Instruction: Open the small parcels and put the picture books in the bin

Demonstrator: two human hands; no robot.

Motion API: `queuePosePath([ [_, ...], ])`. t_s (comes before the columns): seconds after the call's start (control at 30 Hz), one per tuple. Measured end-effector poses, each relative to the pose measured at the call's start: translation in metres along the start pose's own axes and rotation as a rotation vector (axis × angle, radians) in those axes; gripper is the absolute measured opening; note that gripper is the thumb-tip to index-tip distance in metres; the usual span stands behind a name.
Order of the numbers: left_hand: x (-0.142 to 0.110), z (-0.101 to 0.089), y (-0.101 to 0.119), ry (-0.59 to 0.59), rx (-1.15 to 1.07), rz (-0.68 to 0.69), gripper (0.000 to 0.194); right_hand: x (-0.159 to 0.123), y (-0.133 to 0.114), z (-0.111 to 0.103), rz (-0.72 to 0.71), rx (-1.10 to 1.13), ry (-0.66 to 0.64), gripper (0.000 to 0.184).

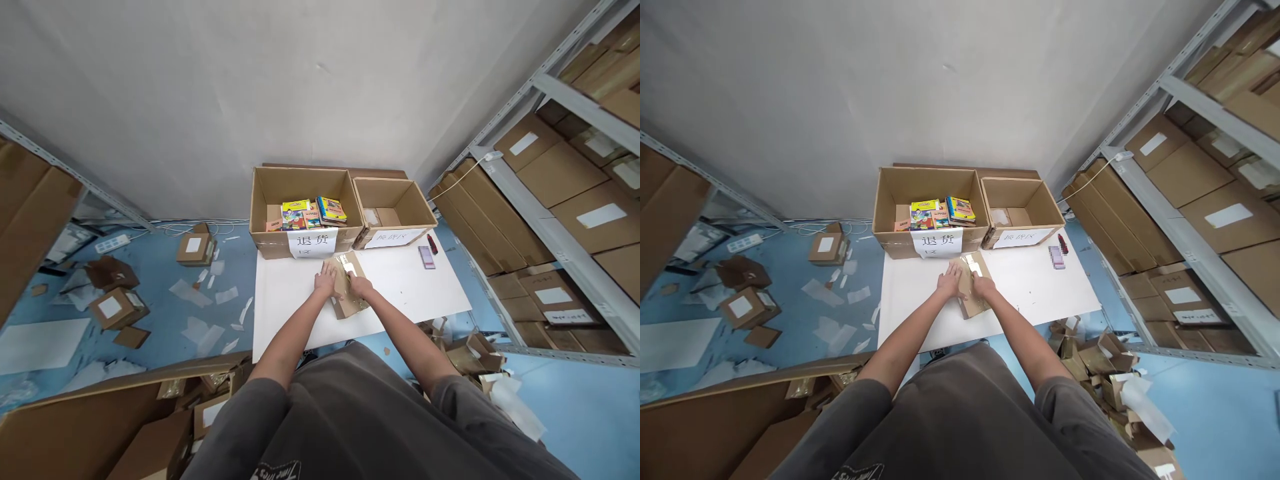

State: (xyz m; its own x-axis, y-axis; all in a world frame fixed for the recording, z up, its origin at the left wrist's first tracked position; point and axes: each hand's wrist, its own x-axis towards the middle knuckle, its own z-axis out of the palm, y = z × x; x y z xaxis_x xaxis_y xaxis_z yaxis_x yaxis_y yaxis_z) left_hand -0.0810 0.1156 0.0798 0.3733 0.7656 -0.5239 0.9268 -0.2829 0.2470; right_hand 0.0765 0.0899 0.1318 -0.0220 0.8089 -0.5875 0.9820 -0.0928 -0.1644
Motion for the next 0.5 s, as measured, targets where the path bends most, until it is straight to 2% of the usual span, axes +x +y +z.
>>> queuePosePath([
  [0.17,0.000,0.001,-0.001,0.007,-0.011,-0.002,0.147,-0.039,0.017,0.008,0.011,-0.088,-0.125,0.056],
  [0.37,0.001,0.001,-0.001,0.011,0.000,-0.006,0.146,-0.092,0.042,0.036,0.032,-0.149,-0.186,0.064],
  [0.5,0.002,-0.001,0.001,0.005,-0.001,-0.005,0.144,-0.107,0.049,0.041,0.021,-0.126,-0.198,0.070],
])
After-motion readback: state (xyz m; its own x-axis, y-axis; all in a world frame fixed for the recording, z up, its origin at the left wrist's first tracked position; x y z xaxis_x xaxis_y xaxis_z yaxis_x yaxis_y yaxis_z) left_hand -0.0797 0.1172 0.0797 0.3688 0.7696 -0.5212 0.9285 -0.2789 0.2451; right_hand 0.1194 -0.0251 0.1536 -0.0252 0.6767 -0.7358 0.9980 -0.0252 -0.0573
